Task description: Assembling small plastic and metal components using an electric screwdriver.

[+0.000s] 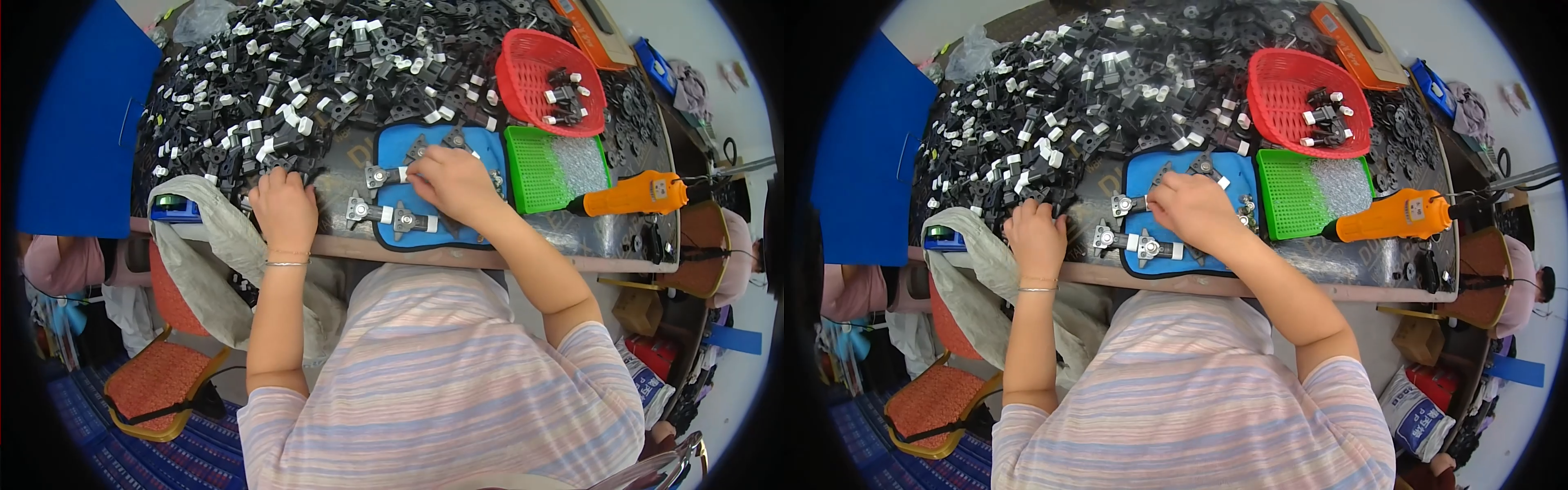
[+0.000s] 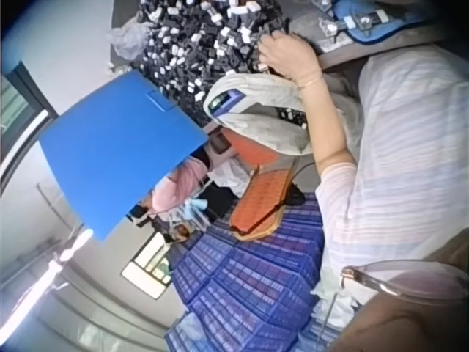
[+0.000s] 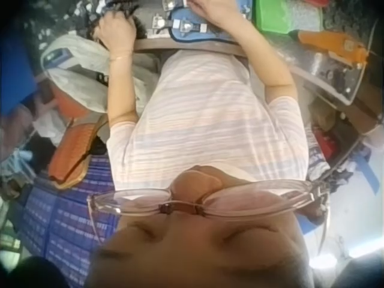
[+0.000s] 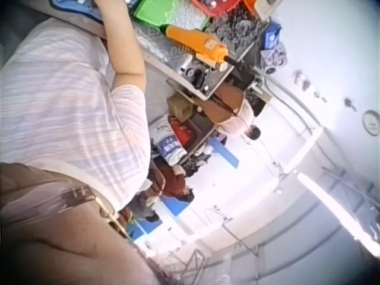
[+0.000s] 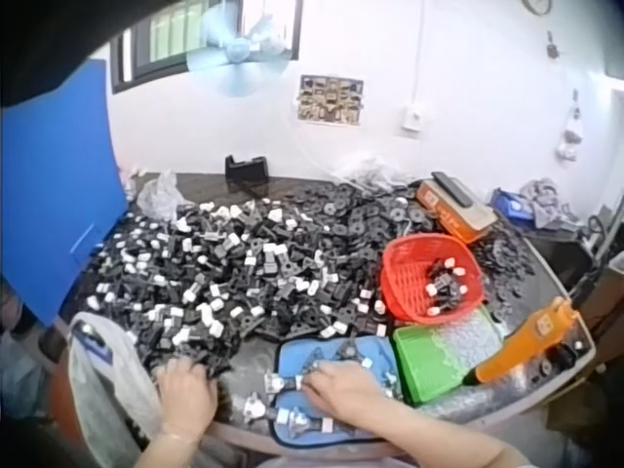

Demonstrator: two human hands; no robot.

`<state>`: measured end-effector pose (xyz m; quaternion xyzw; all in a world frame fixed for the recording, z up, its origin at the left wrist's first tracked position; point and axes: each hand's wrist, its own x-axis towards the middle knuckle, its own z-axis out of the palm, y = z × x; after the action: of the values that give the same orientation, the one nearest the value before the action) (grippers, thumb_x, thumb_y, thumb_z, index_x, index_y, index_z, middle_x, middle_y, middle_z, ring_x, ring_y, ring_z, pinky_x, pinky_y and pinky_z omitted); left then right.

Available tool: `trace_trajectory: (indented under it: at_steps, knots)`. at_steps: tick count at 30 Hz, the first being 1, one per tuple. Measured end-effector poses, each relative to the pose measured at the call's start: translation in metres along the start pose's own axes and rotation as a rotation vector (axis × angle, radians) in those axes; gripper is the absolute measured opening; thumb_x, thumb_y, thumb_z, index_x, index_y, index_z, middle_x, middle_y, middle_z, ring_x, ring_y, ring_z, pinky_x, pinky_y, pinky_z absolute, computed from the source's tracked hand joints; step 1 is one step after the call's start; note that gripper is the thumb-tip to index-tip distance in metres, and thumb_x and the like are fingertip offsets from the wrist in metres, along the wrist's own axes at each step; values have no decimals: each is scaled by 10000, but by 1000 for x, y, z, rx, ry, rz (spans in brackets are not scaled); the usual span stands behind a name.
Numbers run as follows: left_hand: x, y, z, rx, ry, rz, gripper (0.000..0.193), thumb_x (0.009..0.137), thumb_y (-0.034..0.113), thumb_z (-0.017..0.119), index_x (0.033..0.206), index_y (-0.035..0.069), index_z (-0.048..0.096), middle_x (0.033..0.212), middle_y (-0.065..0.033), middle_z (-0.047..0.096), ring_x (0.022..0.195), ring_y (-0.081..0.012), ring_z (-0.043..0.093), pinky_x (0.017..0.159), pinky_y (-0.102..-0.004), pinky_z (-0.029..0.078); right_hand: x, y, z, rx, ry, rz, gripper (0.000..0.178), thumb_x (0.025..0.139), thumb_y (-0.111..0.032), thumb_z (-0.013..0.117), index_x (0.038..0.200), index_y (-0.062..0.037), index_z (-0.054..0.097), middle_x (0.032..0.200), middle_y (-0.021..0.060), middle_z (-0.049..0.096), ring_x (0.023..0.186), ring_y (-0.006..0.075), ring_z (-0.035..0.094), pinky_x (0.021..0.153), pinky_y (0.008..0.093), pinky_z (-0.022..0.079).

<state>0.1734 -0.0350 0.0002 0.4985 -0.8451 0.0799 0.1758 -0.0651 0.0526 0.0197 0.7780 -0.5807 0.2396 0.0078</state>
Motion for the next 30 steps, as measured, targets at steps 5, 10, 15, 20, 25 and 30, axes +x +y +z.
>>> trace_trajectory:
  at_steps: [5, 10, 15, 20, 25, 30]
  knots:
    - [2, 1, -6, -142, 63, -9, 129, 696, 134, 663, 775, 33, 651, 784, -77, 591, 760, -245, 573, 669, -359, 423, -5, 3, -15, 113, 199, 118, 113, 676, -125, 715, 768, -118, 651, 678, 31, 539, 597, 213, 563, 527, 326, 451]
    - [1, 26, -27, -1599, -446, -526, 132, 830, 118, 640, 876, -2, 610, 759, -32, 630, 623, -106, 611, 544, -208, 447, 5, -16, -33, 171, 366, 27, 133, 633, -104, 736, 738, -120, 657, 641, 20, 535, 550, 201, 535, 488, 309, 419]
    - [-6, 60, -45, -1751, -646, -572, 135, 827, 119, 650, 887, 10, 597, 717, -38, 627, 579, -110, 605, 535, -197, 454, 9, -23, -46, 82, 396, -222, 185, 620, -123, 742, 782, -131, 652, 642, -8, 523, 544, 167, 518, 479, 306, 373]
    - [-8, 74, -49, -1771, -631, -515, 116, 818, 87, 660, 866, 7, 590, 719, -36, 625, 589, -101, 601, 547, -197, 467, 2, -22, -51, -12, 275, -273, 196, 648, -150, 724, 828, -126, 650, 658, -16, 506, 589, 162, 528, 513, 305, 383]
    - [-11, 78, -46, -1823, -604, -487, 90, 819, 43, 649, 866, 1, 585, 739, -31, 616, 626, -94, 596, 576, -206, 494, -2, -22, -52, 37, 228, -219, 189, 674, -145, 713, 856, -126, 665, 664, -11, 504, 598, 169, 525, 527, 303, 390]
    - [-15, 85, -46, -1864, -554, -480, 78, 828, 22, 632, 877, -11, 581, 774, -34, 607, 671, -91, 584, 601, -215, 504, -6, -21, -52, 83, 232, -178, 198, 679, -138, 717, 873, -135, 677, 667, -9, 525, 593, 171, 536, 521, 305, 390]
